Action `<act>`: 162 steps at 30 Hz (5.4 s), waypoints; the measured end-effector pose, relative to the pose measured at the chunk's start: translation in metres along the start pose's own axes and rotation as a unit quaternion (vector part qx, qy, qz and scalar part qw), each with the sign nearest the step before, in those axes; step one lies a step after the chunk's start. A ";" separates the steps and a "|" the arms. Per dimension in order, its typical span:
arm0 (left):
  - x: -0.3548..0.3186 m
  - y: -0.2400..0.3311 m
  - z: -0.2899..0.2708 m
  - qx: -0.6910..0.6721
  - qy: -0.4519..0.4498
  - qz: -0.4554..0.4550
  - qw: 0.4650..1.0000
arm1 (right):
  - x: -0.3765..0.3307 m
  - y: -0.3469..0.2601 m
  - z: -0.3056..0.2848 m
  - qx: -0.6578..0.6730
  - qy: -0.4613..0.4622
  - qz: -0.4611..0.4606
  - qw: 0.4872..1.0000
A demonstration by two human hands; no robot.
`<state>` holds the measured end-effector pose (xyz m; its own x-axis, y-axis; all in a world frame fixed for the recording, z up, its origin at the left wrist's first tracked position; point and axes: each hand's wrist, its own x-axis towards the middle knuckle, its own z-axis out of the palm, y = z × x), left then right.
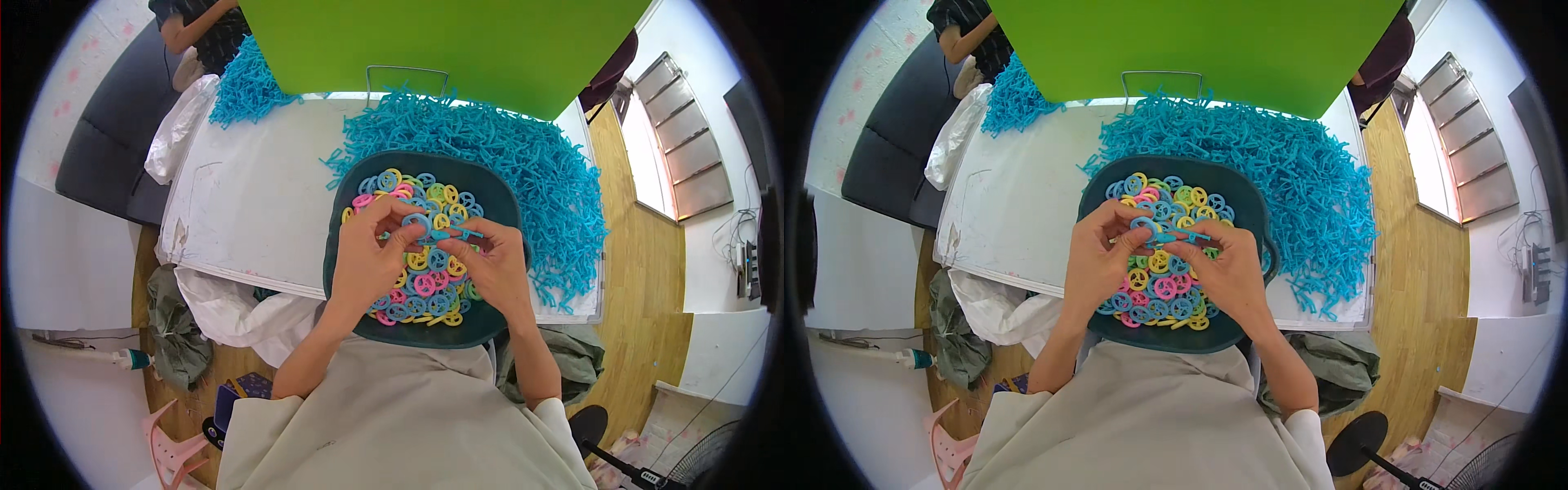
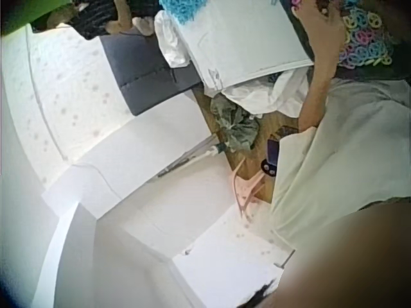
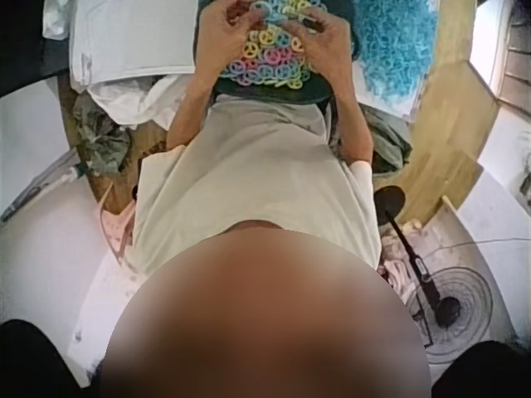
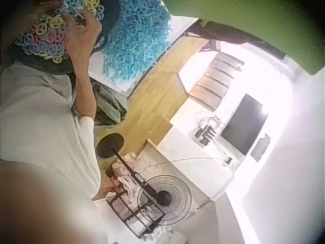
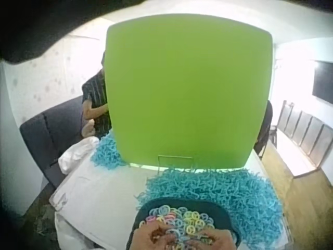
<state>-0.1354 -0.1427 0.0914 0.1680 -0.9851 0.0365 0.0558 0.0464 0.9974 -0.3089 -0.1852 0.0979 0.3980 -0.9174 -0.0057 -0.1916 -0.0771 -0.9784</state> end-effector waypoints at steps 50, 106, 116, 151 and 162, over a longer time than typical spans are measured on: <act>-0.001 0.001 0.007 0.070 -0.004 0.116 0.991 | 0.017 0.024 -0.005 0.350 -0.081 0.148 0.922; -0.013 -0.014 -0.096 0.053 0.205 0.083 0.974 | 0.105 -0.040 0.027 -0.130 -0.228 -0.177 0.949; 0.023 -0.014 -0.039 0.305 0.065 0.125 0.942 | 0.066 -0.006 0.003 0.120 -0.193 -0.151 0.962; -0.003 -0.003 -0.012 -0.089 -0.050 -0.040 0.994 | 0.018 0.009 0.003 0.053 -0.028 -0.046 0.997; -0.001 -0.001 -0.017 -0.043 -0.059 -0.035 0.997 | 0.016 0.006 0.004 0.122 -0.072 0.013 0.990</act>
<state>-0.1189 -0.1393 0.0895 0.0446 -0.9988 -0.0204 0.1483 -0.0136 0.9888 -0.3001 -0.1992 0.0910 0.5235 -0.8509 -0.0431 0.0118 0.0579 -0.9983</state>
